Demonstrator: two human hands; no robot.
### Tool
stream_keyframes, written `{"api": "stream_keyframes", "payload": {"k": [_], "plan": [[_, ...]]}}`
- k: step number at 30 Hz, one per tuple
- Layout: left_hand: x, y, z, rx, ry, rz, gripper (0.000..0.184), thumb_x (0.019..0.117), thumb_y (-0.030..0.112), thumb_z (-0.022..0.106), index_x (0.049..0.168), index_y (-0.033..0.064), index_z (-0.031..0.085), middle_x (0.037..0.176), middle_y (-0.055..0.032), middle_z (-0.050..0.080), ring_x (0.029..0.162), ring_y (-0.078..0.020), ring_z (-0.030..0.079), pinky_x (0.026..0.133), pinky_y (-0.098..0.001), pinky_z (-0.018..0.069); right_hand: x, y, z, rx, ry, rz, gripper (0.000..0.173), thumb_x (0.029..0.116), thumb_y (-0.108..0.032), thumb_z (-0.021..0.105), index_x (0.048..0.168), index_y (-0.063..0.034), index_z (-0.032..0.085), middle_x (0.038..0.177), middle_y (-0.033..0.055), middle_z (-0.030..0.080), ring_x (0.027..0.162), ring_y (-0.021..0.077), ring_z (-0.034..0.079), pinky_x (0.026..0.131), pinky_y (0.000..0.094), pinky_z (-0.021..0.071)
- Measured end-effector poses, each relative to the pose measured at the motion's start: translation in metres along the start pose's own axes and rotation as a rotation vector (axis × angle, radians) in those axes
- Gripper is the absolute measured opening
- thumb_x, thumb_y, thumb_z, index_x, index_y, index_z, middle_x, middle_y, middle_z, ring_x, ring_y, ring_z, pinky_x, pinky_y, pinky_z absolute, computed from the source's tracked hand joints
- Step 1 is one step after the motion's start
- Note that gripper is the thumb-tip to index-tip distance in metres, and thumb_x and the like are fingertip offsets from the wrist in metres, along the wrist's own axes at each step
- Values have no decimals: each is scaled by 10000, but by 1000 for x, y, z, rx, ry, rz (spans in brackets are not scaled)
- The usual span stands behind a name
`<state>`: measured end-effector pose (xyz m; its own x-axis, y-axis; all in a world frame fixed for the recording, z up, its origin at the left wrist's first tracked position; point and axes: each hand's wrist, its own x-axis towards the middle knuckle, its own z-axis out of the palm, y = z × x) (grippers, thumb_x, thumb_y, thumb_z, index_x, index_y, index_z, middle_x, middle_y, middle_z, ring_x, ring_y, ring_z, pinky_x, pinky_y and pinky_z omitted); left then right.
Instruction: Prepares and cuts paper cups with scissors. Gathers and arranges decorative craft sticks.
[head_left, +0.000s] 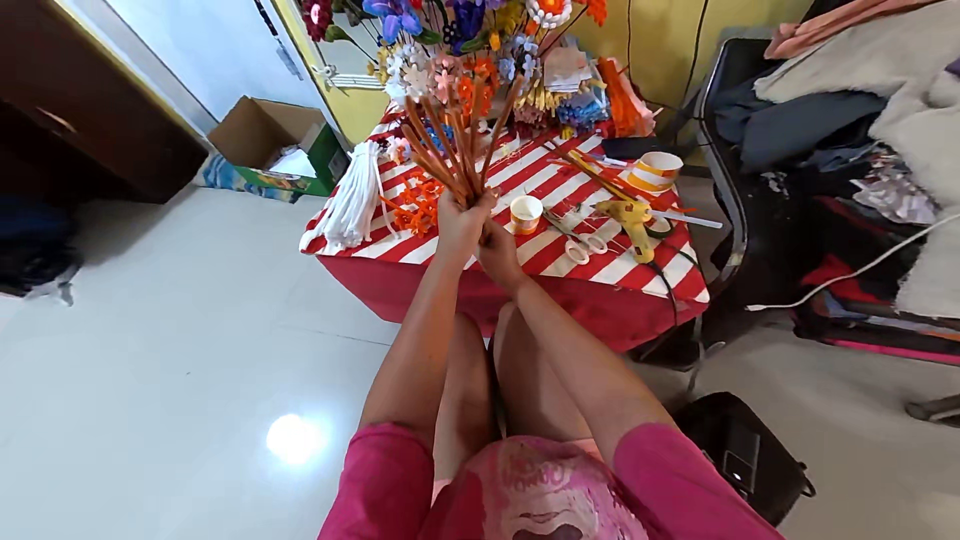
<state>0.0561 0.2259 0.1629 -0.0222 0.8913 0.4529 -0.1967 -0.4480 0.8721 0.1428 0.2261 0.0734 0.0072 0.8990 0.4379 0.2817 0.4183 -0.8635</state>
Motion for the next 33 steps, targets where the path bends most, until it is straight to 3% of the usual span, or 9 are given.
{"api": "stream_keyframes", "payload": {"k": [9,11,14,16,20,24,27,29,33], "plan": [[14,41,3,-97,-115,96,250,899,0,652,1136,25,576,827,29,646,726,-79,650,721,-278,586,-4,-12,1,22,123,-46,213,924,-107,726,1024,57,634,743,117,622,620,151,587,600,330,518],[14,44,4,-116,-111,103,87,946,41,621,992,102,578,719,74,579,604,-40,565,612,-235,536,-8,-14,1,14,100,-29,222,947,-140,719,1009,58,643,749,119,623,637,159,594,621,341,524],[9,49,5,-208,-86,86,326,1075,182,449,751,211,469,525,128,366,429,-3,344,437,-182,329,-18,-28,-1,-36,-3,56,220,1002,-163,651,978,55,655,728,118,613,637,188,587,633,387,513],[6,49,0,-245,-82,69,386,1099,209,392,715,214,433,510,117,348,415,-8,323,419,-175,296,-28,-35,1,-44,-84,107,222,1025,-178,610,965,31,654,698,76,574,618,154,549,617,358,488],[-2,43,-25,-202,-106,-12,61,1024,107,518,971,130,535,630,64,550,529,-45,543,549,-207,512,-48,-34,1,16,-188,177,243,1005,-226,629,931,4,658,673,-6,535,601,46,492,610,248,443],[-4,45,-46,-254,-22,-49,83,1015,90,506,962,123,561,611,62,559,517,-51,558,542,-219,526,-73,-14,-2,343,-286,222,357,902,-194,725,1132,52,605,831,7,627,695,28,585,662,217,515],[-8,51,-56,-293,9,-7,93,1013,86,509,950,136,556,615,62,555,521,-52,555,555,-219,534,-99,-1,4,957,-233,444,455,1012,-349,534,1314,-16,463,1045,66,681,883,170,691,776,350,597],[-11,53,-57,-297,7,35,88,1005,75,529,946,137,553,627,58,559,534,-56,561,570,-223,536,-104,-11,8,1182,-60,679,601,1089,-504,175,1308,-39,486,1043,91,698,926,226,702,820,419,594],[-21,56,-51,-267,-40,96,105,1000,57,538,926,125,570,630,54,566,541,-54,560,572,-218,525,-86,-32,17,1254,259,1009,618,1108,-495,183,1320,-1,487,1096,157,649,955,261,675,862,433,564]]}}
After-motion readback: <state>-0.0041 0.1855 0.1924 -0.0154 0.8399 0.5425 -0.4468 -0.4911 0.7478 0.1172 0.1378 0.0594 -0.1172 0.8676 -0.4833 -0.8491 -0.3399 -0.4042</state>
